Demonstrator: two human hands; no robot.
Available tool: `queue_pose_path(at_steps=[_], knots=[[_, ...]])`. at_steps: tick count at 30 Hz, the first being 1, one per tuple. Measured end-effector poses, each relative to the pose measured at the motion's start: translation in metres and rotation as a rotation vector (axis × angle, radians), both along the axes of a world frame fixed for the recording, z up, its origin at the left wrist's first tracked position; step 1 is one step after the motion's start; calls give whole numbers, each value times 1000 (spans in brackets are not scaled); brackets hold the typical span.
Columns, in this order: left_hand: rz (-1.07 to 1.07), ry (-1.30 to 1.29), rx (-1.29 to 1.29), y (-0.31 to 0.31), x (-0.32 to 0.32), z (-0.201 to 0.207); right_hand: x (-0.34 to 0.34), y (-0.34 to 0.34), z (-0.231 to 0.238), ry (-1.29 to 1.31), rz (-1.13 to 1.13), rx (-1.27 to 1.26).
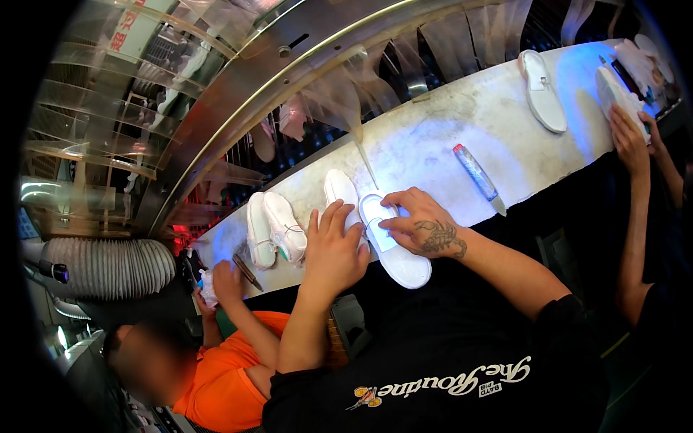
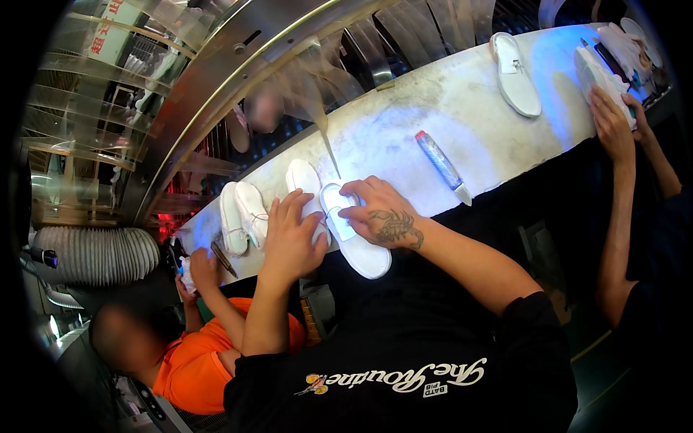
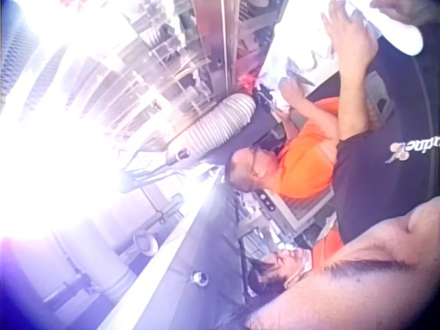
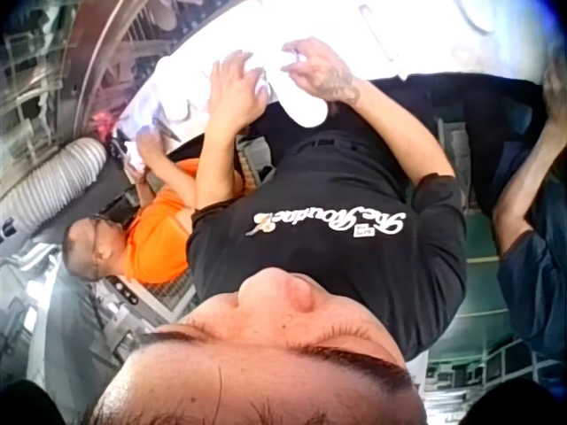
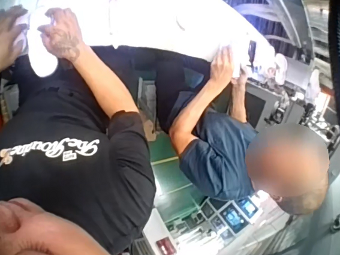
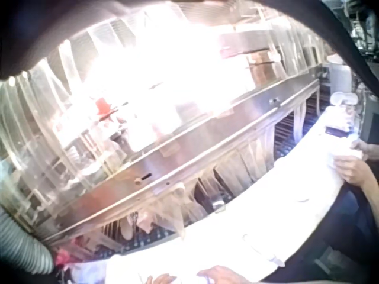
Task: The person assembles a white sneaker by hand, starting with cleaning the sole and upper. They insert a white insole into the shoe, followed by a green foam insert. The person then wipes the exterior of the shoe with a cloth and uses a utility knife to trim excess material from the sole. The process is repeated for a second shoe.
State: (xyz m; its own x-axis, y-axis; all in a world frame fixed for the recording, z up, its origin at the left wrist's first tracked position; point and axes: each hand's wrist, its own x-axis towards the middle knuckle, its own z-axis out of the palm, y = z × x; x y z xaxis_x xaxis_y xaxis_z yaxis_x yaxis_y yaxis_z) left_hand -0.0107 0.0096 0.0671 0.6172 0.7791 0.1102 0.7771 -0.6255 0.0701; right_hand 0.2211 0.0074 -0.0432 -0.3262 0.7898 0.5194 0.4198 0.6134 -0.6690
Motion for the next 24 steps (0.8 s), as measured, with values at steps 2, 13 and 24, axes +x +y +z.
queue_pose_path(at_steps=[2,13,24], knots=[[12,77,-20,1,4,-2,-1,1,-2,10,0,-55],[8,-175,-177,11,-8,-22,-10,2,-1,52,-56,-117],[-20,-196,-101,15,-2,-38,-15,-3,-1,71,-92,-124]])
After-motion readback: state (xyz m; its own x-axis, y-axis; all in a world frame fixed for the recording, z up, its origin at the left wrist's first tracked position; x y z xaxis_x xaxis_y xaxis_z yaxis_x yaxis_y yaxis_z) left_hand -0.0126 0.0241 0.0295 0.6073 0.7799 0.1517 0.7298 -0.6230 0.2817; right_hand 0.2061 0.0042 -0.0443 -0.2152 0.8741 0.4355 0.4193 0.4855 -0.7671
